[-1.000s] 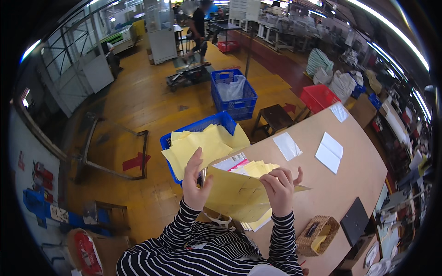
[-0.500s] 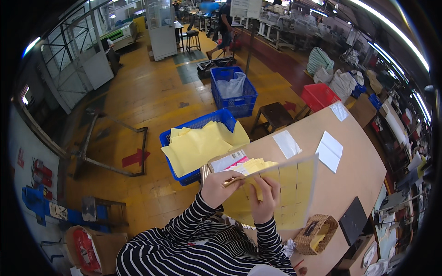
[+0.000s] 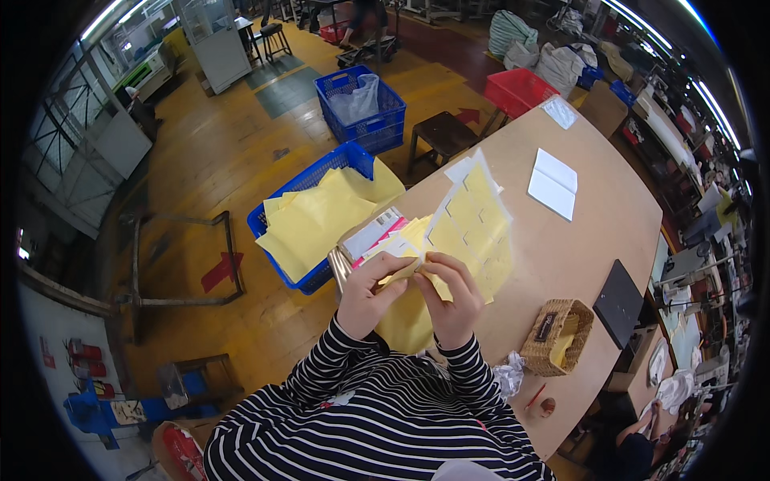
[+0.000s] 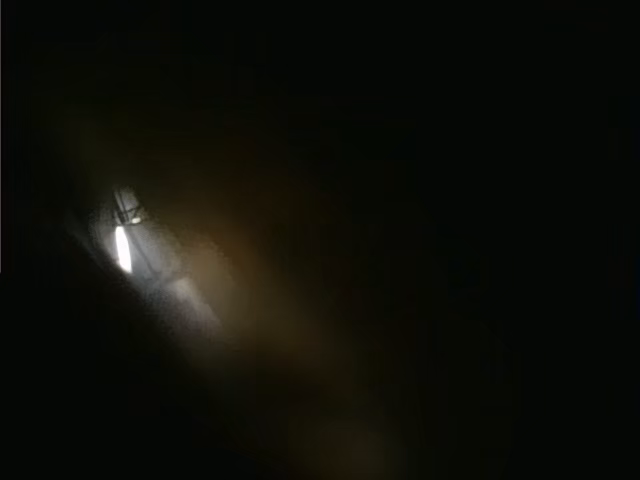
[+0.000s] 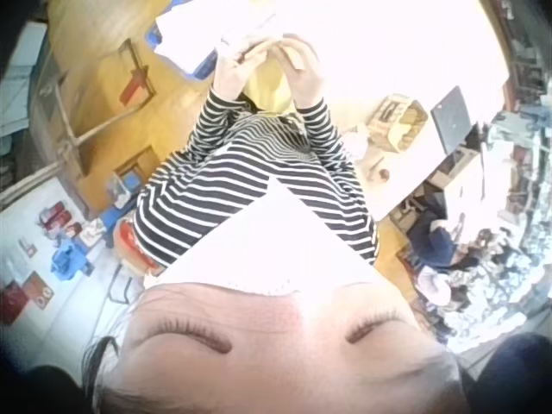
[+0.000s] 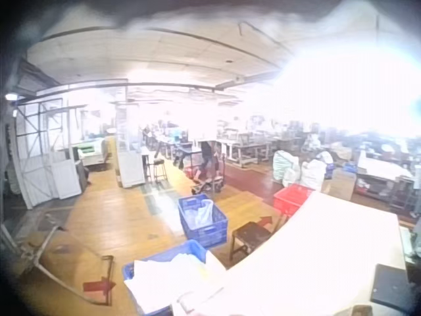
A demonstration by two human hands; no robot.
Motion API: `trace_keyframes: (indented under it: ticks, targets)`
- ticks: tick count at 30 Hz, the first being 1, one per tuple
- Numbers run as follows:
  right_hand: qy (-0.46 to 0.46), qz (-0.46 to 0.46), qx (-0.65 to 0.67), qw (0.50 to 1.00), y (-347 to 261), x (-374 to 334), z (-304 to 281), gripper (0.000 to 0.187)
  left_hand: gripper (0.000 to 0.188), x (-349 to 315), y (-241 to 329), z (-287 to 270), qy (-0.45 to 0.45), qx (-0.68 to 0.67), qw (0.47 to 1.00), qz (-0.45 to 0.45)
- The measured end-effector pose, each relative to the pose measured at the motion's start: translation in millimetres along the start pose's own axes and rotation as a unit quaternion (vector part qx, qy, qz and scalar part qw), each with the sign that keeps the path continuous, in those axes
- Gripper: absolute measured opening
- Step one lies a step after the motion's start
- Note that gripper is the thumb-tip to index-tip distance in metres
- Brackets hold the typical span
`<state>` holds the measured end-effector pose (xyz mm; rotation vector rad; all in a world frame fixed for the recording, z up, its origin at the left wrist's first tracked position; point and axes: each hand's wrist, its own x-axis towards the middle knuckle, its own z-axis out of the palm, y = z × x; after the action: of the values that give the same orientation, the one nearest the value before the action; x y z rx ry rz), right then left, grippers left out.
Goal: The person repeatedly picks yellow sheets from a blue crate, peels off a clear backing or sticker strip from each sheet, and places the peeled sheets into a basket on the table. The person handles the sheets one at a time and discards the removed backing material.
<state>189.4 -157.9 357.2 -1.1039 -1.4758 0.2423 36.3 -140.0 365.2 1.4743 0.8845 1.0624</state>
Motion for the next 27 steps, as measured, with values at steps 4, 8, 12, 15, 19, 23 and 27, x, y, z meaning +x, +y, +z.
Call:
trace_keyframes:
  ticks: [4,8,12,15,19,23,27]
  targets:
    - [-0.006,-0.009,-0.009,1.000,-0.5,0.2,1.3,0.024,0.028,-1.2,-0.7,4.6,0.033,-0.044,0.998,-0.023]
    - [-0.030,0.000,-0.007,1.000,-1.1,-1.2,0.6,0.019,0.027,-3.2,-3.9,4.3,0.046,-0.039,0.998,-0.021]
    - [-0.044,0.014,0.013,0.999,-1.0,0.5,-0.1,0.013,0.022,-3.9,-6.0,3.6,0.058,-0.007,0.998,-0.028]
    - [-0.041,0.030,0.005,0.999,-0.1,0.7,-2.8,0.011,0.021,-4.9,-7.2,4.8,0.075,-0.027,0.996,-0.044]
    - [-0.003,0.083,0.014,0.996,13.3,-2.0,-13.4,0.008,0.021,-2.5,-14.1,-1.8,0.125,-0.055,0.989,-0.049]
    - [0.066,0.201,0.132,0.969,40.9,-5.1,-26.2,0.008,0.023,3.1,-27.4,-21.6,0.164,-0.068,0.983,-0.047]
    - [0.092,0.249,0.192,0.945,54.3,-10.6,-46.3,0.011,0.021,4.0,-41.3,-39.8,0.195,-0.067,0.977,-0.054]
